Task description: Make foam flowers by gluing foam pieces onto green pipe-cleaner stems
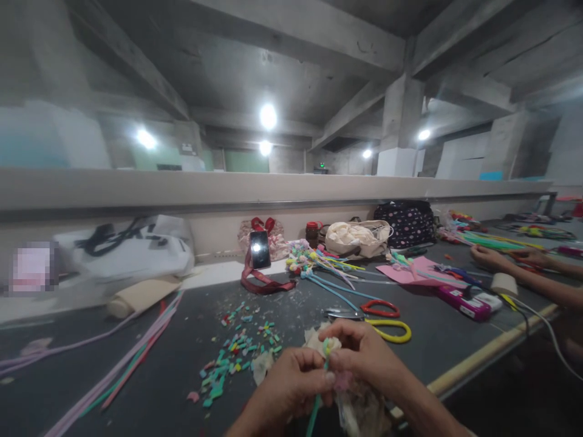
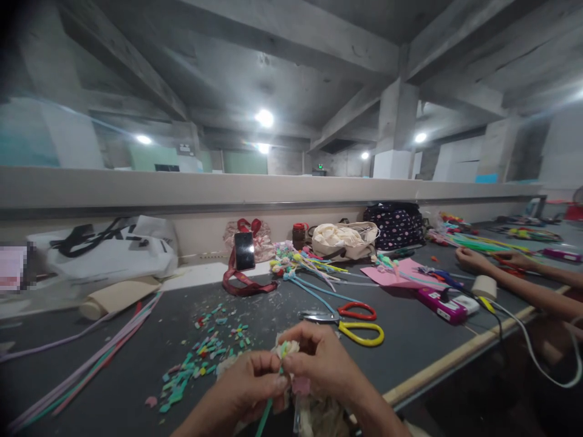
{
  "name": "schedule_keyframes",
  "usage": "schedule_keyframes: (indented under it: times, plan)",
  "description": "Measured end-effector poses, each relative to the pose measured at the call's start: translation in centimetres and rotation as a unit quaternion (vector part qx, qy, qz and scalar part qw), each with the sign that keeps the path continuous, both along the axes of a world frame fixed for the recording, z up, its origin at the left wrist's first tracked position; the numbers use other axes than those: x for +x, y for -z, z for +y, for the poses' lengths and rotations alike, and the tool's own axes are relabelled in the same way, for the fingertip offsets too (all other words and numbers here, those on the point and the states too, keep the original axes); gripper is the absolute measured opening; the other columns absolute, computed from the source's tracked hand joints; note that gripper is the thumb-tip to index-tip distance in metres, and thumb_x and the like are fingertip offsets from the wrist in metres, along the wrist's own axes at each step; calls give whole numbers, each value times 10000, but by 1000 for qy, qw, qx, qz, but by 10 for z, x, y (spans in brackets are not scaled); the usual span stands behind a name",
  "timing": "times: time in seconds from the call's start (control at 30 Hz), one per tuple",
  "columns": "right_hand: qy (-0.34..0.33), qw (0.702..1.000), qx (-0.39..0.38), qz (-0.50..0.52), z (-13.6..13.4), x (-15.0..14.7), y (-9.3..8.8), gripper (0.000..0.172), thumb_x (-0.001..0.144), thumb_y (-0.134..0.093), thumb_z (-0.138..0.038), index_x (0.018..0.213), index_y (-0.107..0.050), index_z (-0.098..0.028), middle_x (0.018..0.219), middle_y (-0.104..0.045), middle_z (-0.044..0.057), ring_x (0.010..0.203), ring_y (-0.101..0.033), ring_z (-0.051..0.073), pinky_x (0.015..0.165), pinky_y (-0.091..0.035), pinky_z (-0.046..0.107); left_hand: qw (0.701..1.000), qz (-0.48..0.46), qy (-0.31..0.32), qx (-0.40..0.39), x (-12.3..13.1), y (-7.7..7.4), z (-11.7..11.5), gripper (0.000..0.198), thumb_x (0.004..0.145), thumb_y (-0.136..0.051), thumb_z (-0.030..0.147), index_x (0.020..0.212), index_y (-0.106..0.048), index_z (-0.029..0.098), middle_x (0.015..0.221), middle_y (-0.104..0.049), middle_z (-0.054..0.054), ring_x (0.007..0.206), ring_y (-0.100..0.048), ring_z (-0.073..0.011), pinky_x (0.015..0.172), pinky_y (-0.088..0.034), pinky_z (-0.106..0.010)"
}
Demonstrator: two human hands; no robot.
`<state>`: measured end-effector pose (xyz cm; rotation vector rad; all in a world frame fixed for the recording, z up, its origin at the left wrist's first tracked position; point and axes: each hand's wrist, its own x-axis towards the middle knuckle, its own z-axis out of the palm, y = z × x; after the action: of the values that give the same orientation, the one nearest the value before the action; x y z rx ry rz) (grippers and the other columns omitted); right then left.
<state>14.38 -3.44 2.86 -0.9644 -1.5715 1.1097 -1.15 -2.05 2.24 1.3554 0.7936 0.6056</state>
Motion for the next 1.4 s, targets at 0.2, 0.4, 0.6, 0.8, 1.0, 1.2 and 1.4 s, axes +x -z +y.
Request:
schedule_keyframes:
  times: [0.2, 0.4, 0.6, 0.8, 1.0, 1.2, 1.4]
  plan:
    - [19, 999, -31, -13, -2, -2, -6, 225, 568, -582, -127, 790, -595, -156, 575, -548, -42, 469, -475, 86, 428, -361, 180, 1000, -7, 28, -7, -4, -1, 0, 119, 567, -522, 152, 620, -616, 102, 496, -583, 2, 296, -267, -15, 308, -144, -166]
    - [17, 1000, -18, -9, -4, -2, -8, 185, 570, -574, -122, 752, -583, -154, 573, -534, -55, 457, -456, 69, 433, -346, 171, 998, 19, 52, -3, -7, 5, 5, 114, 561, -545, 145, 624, -632, 107, 426, -502, 42, 283, -257, -17, 301, -144, -170]
    - [19, 1000, -20, 4, -6, -1, -8, 181, 559, -567, -99, 732, -575, -153, 554, -516, -62, 449, -432, 58, 414, -319, 156, 998, 36, 43, 18, -7, 7, 6, 124, 548, -593, 177, 643, -636, 110, 381, -412, 72, 297, -264, -25, 306, -142, -176]
    - [30, 999, -24, 28, -1, 7, -4, 199, 570, -587, -104, 763, -585, -152, 516, -450, -79, 399, -352, 36, 376, -258, 146, 999, 32, 0, -21, -3, 4, 5, 295, 506, -574, 118, 799, -565, 150, 458, -551, 65, 273, -320, -31, 285, -159, -160]
    - [37, 997, -21, 57, 3, 11, 0, 206, 597, -633, -212, 792, -591, -158, 524, -487, -66, 411, -407, 48, 387, -295, 155, 999, 24, -33, -3, 4, 5, 3, 124, 527, -608, 199, 602, -528, 141, 446, -580, 27, 256, -327, -24, 284, -156, -154]
    - [109, 992, -31, 61, 7, 13, -3, 304, 730, -501, -365, 939, -551, -150, 566, -573, -15, 372, -443, 60, 312, -275, 145, 996, -47, -57, -48, 1, 1, 2, 205, 604, -604, 313, 583, -538, 120, 492, -585, 2, 281, -353, -17, 301, -190, -146]
    - [143, 985, -45, 80, 11, 10, 1, 270, 699, -533, -394, 793, -591, -148, 673, -606, 7, 371, -416, 44, 311, -252, 141, 991, -100, -63, -65, -2, 1, 7, 264, 668, -559, 349, 573, -554, 103, 406, -483, 35, 268, -308, -6, 287, -150, -142]
